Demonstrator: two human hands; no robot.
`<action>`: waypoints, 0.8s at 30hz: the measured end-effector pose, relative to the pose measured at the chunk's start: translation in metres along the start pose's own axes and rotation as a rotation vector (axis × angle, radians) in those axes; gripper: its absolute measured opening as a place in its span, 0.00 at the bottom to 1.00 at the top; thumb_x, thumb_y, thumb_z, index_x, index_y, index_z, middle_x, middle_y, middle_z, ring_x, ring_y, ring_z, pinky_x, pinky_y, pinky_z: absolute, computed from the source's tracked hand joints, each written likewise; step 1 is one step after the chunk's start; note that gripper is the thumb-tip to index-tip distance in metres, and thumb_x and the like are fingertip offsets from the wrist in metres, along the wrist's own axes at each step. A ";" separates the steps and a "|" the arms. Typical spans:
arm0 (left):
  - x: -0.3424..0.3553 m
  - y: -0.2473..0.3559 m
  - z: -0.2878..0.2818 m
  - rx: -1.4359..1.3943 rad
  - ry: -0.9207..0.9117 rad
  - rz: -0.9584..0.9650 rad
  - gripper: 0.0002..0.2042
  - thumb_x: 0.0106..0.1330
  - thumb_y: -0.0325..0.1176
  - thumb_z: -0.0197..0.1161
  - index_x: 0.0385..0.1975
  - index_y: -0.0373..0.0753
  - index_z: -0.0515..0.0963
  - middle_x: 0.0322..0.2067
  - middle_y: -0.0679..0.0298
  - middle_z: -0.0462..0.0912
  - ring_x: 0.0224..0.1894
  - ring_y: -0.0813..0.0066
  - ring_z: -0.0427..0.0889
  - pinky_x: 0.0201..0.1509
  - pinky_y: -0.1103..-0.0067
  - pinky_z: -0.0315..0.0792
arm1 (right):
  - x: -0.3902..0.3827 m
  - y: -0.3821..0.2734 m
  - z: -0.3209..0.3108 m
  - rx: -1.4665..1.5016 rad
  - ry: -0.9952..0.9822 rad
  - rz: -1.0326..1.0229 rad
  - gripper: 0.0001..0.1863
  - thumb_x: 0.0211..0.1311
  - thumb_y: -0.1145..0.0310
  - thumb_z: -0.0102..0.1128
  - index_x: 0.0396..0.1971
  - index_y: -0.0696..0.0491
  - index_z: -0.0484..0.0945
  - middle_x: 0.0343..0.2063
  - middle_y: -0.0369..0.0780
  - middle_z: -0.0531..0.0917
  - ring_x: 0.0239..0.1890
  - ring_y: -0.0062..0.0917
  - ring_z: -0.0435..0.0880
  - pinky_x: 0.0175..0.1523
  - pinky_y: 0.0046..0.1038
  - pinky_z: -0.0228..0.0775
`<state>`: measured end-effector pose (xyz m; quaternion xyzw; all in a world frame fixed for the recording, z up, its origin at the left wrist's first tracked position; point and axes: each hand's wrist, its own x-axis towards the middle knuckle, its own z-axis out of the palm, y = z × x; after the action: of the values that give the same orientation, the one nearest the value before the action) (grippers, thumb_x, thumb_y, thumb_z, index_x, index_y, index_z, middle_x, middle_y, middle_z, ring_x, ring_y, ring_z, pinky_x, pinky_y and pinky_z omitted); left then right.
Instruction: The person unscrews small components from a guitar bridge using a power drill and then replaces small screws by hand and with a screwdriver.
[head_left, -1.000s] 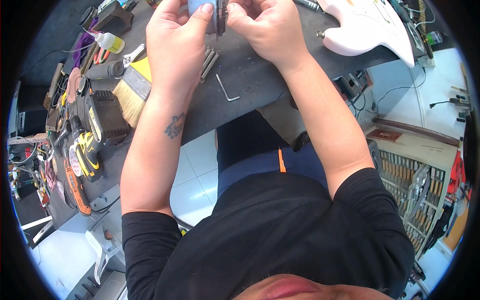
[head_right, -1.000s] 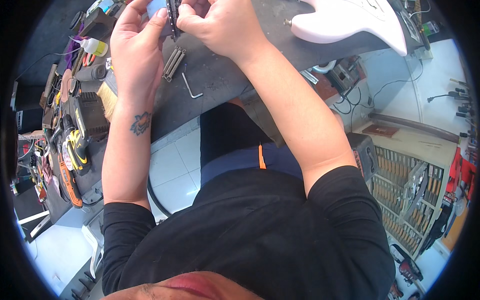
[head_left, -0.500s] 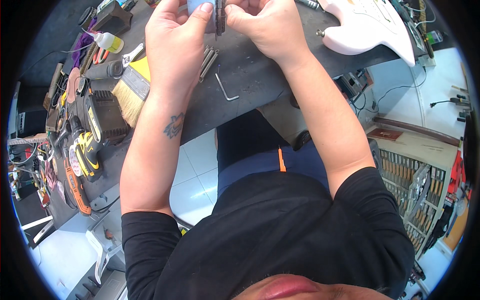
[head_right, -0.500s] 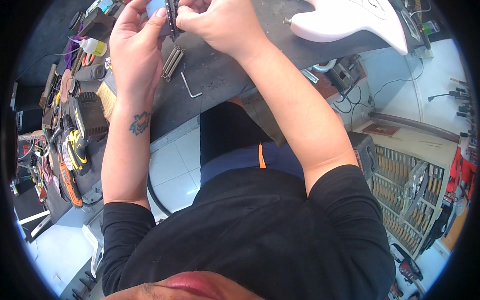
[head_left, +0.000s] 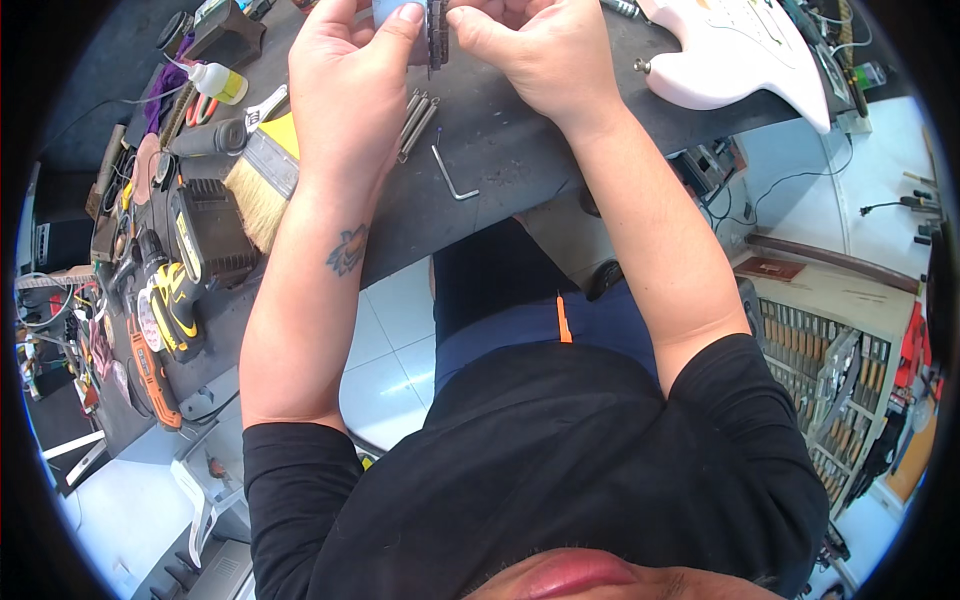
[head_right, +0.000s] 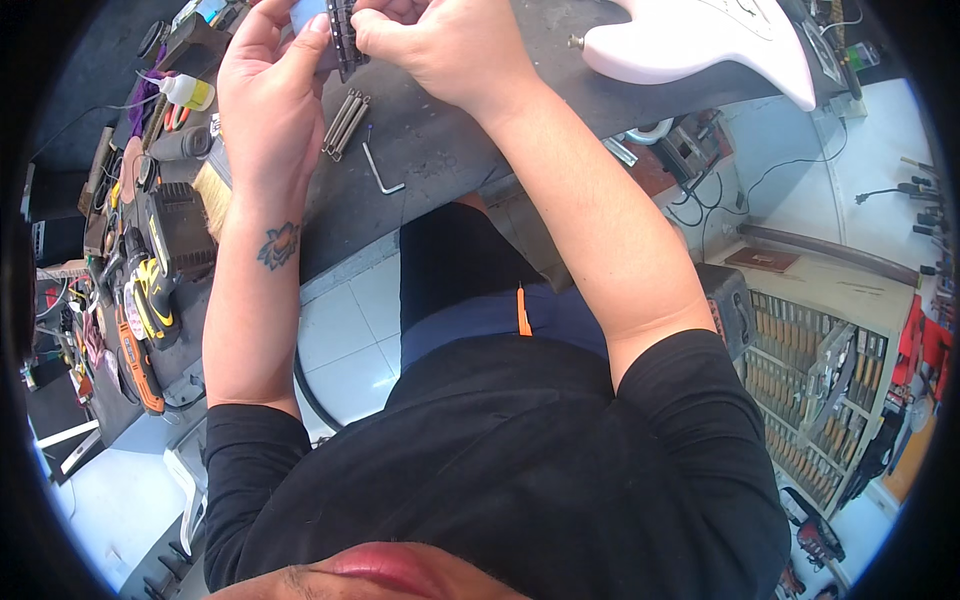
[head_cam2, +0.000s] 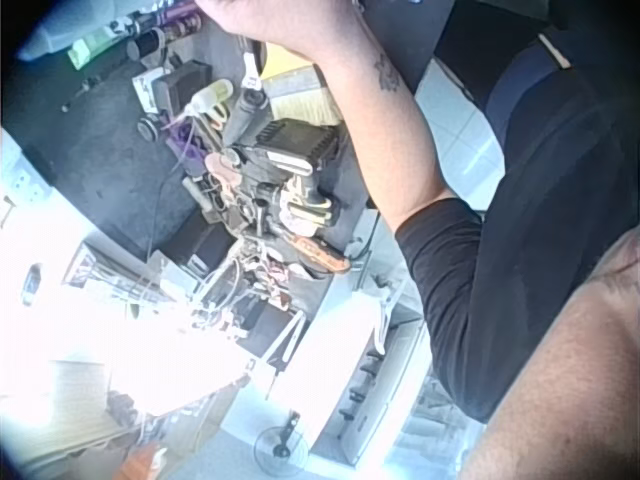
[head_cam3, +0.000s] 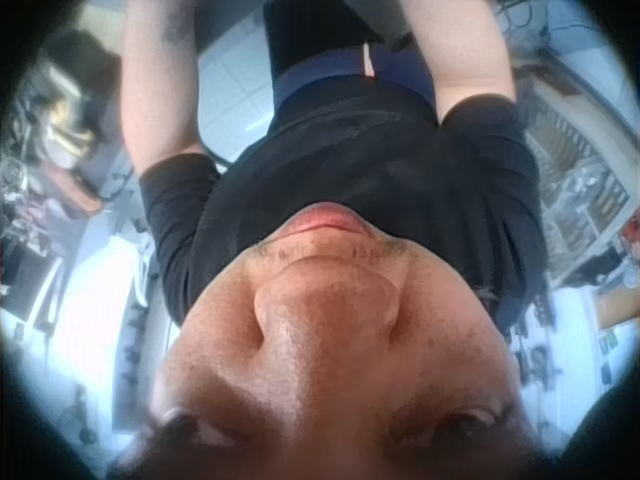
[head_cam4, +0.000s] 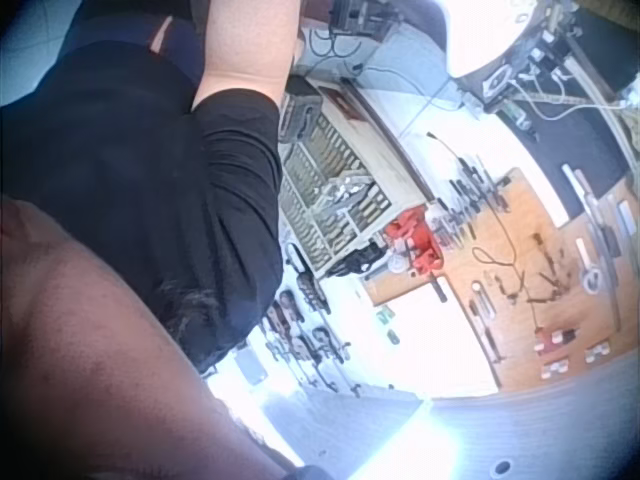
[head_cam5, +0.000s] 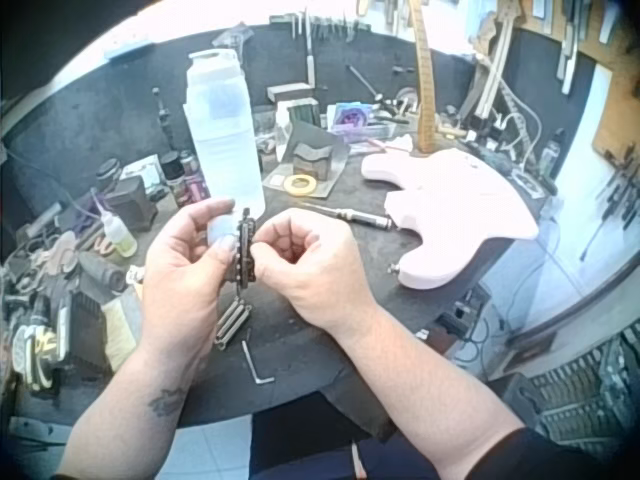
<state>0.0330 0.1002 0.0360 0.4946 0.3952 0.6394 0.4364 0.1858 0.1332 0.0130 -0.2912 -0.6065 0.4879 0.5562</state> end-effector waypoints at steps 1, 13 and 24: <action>0.000 0.000 0.000 -0.001 -0.001 0.001 0.16 0.73 0.19 0.58 0.59 0.30 0.75 0.44 0.62 0.84 0.41 0.82 0.83 0.46 0.84 0.78 | 0.000 -0.001 0.000 -0.017 -0.003 0.002 0.02 0.64 0.77 0.67 0.33 0.59 0.82 0.26 0.33 0.84 0.25 0.09 0.78 0.30 0.14 0.69; 0.006 -0.006 -0.004 -0.094 0.001 0.030 0.17 0.71 0.19 0.59 0.59 0.29 0.74 0.45 0.60 0.84 0.40 0.80 0.84 0.46 0.84 0.79 | 0.002 -0.004 -0.002 -0.077 -0.026 -0.015 0.05 0.65 0.74 0.67 0.36 0.58 0.80 0.27 0.32 0.83 0.26 0.09 0.77 0.31 0.15 0.68; 0.035 -0.020 -0.047 -0.483 0.028 -0.217 0.17 0.76 0.28 0.51 0.61 0.30 0.73 0.46 0.58 0.85 0.46 0.71 0.87 0.48 0.72 0.83 | 0.062 -0.017 -0.081 -1.745 -0.063 0.236 0.12 0.64 0.67 0.60 0.41 0.57 0.85 0.38 0.47 0.89 0.41 0.39 0.90 0.51 0.40 0.79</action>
<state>-0.0143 0.1359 0.0183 0.3220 0.2880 0.6714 0.6022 0.2536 0.2046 0.0455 -0.6594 -0.7439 -0.0874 0.0641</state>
